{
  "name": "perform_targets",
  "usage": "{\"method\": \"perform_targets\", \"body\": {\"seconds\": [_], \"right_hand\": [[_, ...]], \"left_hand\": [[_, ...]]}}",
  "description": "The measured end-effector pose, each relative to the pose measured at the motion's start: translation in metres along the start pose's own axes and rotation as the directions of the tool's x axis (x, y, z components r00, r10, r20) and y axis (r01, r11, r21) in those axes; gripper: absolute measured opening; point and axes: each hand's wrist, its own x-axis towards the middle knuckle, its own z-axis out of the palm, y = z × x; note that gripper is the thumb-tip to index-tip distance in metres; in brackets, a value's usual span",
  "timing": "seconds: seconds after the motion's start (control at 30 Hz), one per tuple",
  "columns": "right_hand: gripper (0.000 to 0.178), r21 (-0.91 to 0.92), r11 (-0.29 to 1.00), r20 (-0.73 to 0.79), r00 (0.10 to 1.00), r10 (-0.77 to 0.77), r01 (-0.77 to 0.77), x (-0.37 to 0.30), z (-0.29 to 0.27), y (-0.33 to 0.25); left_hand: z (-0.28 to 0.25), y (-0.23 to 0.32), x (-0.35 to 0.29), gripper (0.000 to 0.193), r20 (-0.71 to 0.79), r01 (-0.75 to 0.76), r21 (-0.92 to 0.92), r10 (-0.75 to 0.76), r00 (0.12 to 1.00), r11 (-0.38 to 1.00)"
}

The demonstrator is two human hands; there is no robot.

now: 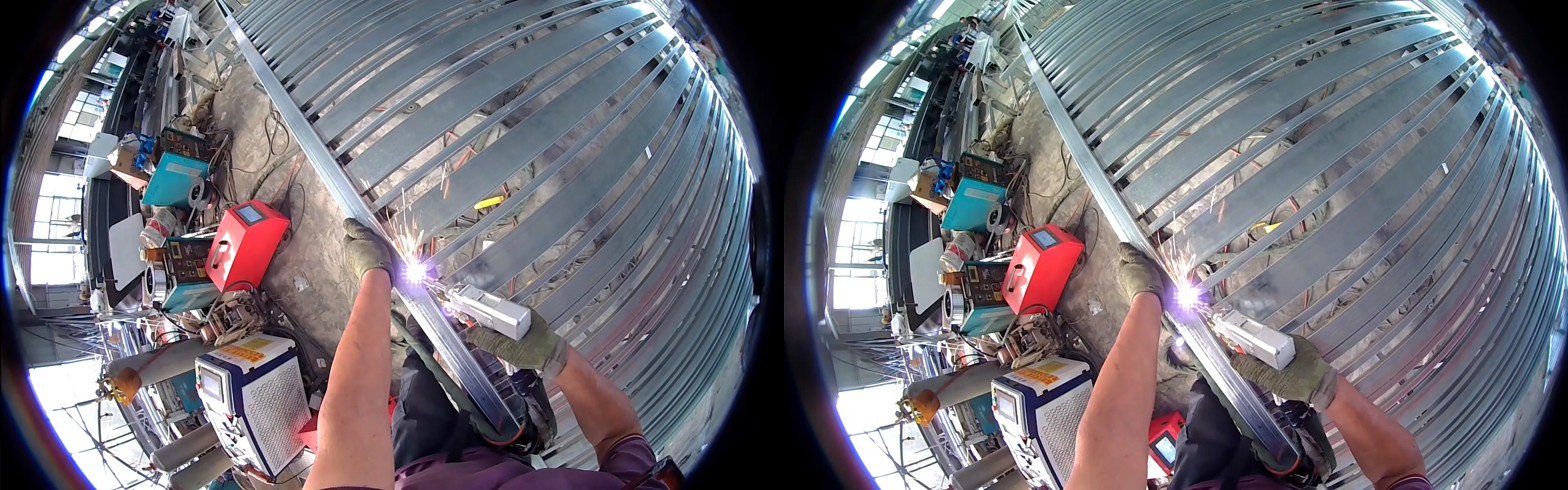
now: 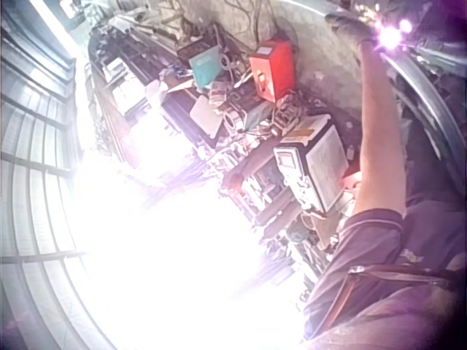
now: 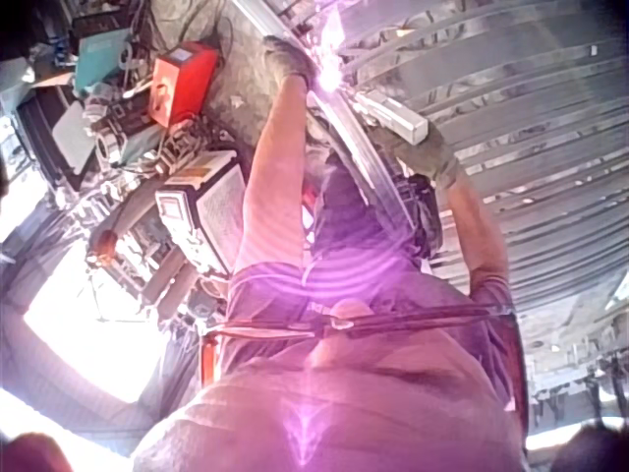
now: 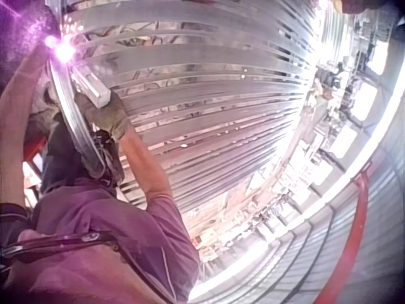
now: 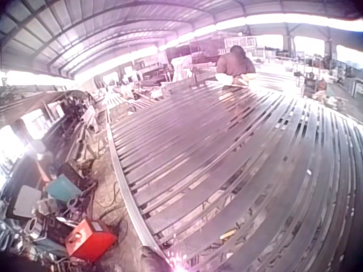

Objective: The person welds a long metal bar to a curved metal frame using a handheld welding torch. The welder moves steadily along the seam, creating a continuous weld bead while sparks and smoke are produced.

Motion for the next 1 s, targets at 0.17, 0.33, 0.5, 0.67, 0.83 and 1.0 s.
{"method": "perform_targets", "body": {"seconds": [0.17, 0.33, 0.5, 0.67, 0.83, 1.0], "right_hand": [[0.056, -0.082, 0.996, 0.004, 1.0, 0.029, -0.029, -0.003, -0.005, -0.005], [0.058, -0.037, 0.999, -0.006, 1.0, 0.019, -0.02, -0.005, -0.004, -0.008], [0.058, 0.045, 0.998, 0.009, 0.999, 0.048, -0.049, -0.007, -0.003, -0.011], [0.057, 0.03, 0.999, -0.015, 1.0, 0.021, -0.021, -0.009, -0.004, -0.007], [0.051, 0.164, 0.982, 0.011, 0.995, 0.095, -0.096, -0.013, -0.004, -0.02], [0.041, 0.3, 0.942, -0.041, 0.985, 0.17, -0.151, -0.033, -0.008, -0.014]], "left_hand": [[-0.002, 0.005, -0.007, 0.08, -0.006, 0.01, 0.022, -0.01, 1.0, 1.0], [0.002, -0.004, 0.003, 0.079, 0.006, -0.001, 0.01, 0.001, 1.0, 1.0], [0.007, -0.02, 0.022, 0.073, -0.015, 0.047, -0.103, -0.049, 0.999, 0.994], [0.009, -0.017, 0.014, 0.07, 0.013, 0.01, -0.135, -0.008, 1.0, 0.991], [0.009, -0.03, 0.03, 0.071, 0.003, 0.03, -0.042, -0.03, 1.0, 0.999], [0.003, -0.011, 0.008, 0.074, 0.066, 0.023, -0.081, -0.017, 0.998, 0.996]]}}
